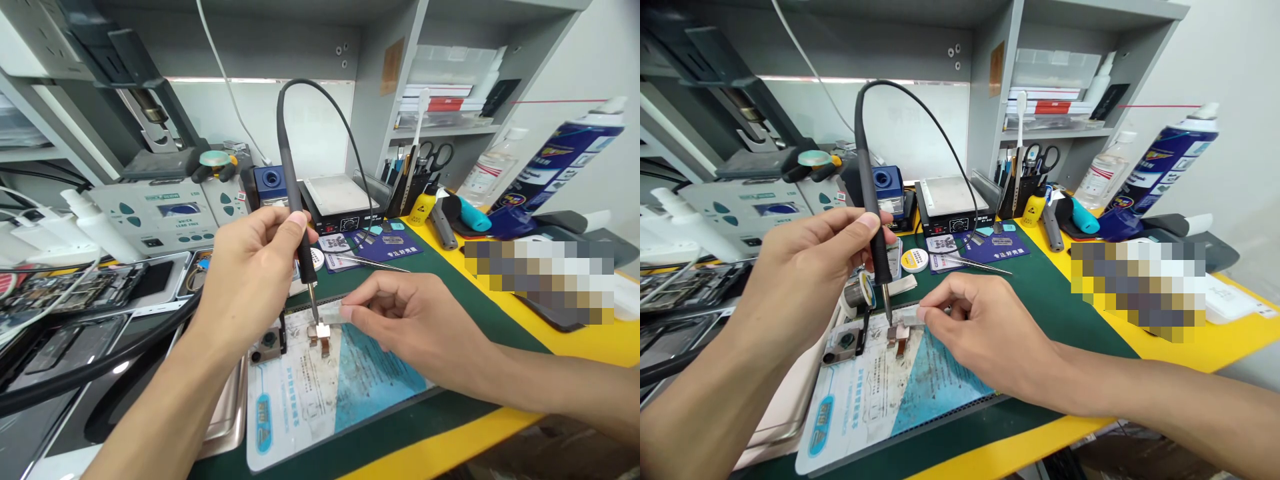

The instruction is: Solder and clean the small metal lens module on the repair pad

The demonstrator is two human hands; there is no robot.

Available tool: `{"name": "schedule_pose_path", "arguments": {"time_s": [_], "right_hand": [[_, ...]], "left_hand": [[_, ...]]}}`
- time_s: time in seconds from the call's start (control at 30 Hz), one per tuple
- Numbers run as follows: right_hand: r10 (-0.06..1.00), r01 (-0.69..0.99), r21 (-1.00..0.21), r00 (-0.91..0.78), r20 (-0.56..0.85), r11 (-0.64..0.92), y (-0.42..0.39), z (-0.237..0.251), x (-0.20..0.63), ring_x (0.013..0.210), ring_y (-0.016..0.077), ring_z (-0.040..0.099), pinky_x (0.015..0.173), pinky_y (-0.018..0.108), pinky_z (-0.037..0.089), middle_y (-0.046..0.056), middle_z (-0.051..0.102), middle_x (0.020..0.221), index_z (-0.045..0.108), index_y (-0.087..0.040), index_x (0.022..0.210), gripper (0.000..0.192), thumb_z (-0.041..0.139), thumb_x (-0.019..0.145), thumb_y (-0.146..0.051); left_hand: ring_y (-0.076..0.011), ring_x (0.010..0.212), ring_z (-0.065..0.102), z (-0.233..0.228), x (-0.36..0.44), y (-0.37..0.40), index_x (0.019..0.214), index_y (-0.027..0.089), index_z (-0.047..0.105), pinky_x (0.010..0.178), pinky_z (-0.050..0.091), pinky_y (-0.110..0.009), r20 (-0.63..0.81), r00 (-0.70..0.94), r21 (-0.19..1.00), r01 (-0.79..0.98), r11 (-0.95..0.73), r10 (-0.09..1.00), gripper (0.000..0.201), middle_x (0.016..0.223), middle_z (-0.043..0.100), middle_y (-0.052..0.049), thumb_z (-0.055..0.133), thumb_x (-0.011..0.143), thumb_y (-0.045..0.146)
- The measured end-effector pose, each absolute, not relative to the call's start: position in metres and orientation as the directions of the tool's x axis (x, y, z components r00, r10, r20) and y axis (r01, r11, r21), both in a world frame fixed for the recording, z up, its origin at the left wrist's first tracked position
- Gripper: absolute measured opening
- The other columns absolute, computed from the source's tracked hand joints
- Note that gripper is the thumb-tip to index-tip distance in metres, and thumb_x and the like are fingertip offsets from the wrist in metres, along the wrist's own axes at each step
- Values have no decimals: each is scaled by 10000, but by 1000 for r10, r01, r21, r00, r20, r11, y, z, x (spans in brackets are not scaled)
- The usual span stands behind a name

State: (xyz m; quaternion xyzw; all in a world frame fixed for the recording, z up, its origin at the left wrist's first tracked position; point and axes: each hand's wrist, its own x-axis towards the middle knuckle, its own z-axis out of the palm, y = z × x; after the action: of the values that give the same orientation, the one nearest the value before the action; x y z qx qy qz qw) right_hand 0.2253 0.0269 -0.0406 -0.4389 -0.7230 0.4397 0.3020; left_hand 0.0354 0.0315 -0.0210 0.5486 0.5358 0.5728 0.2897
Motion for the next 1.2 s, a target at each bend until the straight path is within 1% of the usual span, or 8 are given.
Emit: {"name": "schedule_pose_path", "arguments": {"time_s": [0.2,0.33,0.5,0.63,0.73,0.93,1.07,1.2], "right_hand": [[897,362,-906,-439,44,221,28,-41,226,451,62,382,391,188,290,-42,557,552,714,-173,774,114,668,861,-231],[904,347,-922,-428,7,171,28,-42,227,454,80,421,398,207,314,-27,582,571,706,-177,778,134,679,859,-280],[910,331,-930,-415,7,159,30,-35,229,434,89,448,401,216,326,-49,528,516,679,-179,758,123,691,843,-267],[924,271,-944,-375,76,188,34,-25,233,449,87,478,429,219,368,-44,561,562,647,-177,764,117,690,844,-251],[925,228,-950,-361,122,214,35,-23,239,464,88,469,444,222,368,-48,546,560,627,-176,773,132,676,858,-263],[912,144,-952,-356,203,268,39,-21,251,505,84,414,467,223,329,-51,514,590,611,-169,779,125,653,868,-247],[908,88,-954,-343,239,285,43,-16,260,500,86,429,477,229,337,-54,515,589,588,-174,745,116,649,841,-197],[904,27,-958,-341,259,285,44,-14,266,502,91,441,484,233,342,-52,527,600,564,-183,719,123,639,813,-160]], "left_hand": [[-157,718,585,-21,36,31,753,203,681,639,464,-227,317,-231,932,256,-257,920,211,540,469,28,640,891,358],[-160,729,593,-20,35,29,749,206,677,656,468,-228,296,-233,940,246,-238,926,212,536,467,30,644,890,360],[-143,693,589,-20,33,29,849,206,718,615,463,-242,289,-231,945,222,-239,929,215,793,689,-10,658,884,410],[-117,687,545,-21,30,30,903,229,727,604,430,-228,255,-242,961,173,-217,936,214,857,709,2,692,865,436],[-110,692,534,-19,27,29,944,236,717,620,429,-228,263,-240,956,196,-219,934,235,870,704,4,679,875,458],[-141,748,594,4,19,26,1030,221,700,675,461,-257,356,-180,863,440,-249,917,330,953,742,-28,650,879,510],[-192,842,645,29,17,38,1047,224,686,763,477,-299,447,-129,709,655,-263,885,323,944,744,-19,651,873,494],[-200,867,664,46,16,67,1011,200,661,833,504,-346,515,-105,558,795,-239,851,236,921,726,-19,621,915,412]]}}
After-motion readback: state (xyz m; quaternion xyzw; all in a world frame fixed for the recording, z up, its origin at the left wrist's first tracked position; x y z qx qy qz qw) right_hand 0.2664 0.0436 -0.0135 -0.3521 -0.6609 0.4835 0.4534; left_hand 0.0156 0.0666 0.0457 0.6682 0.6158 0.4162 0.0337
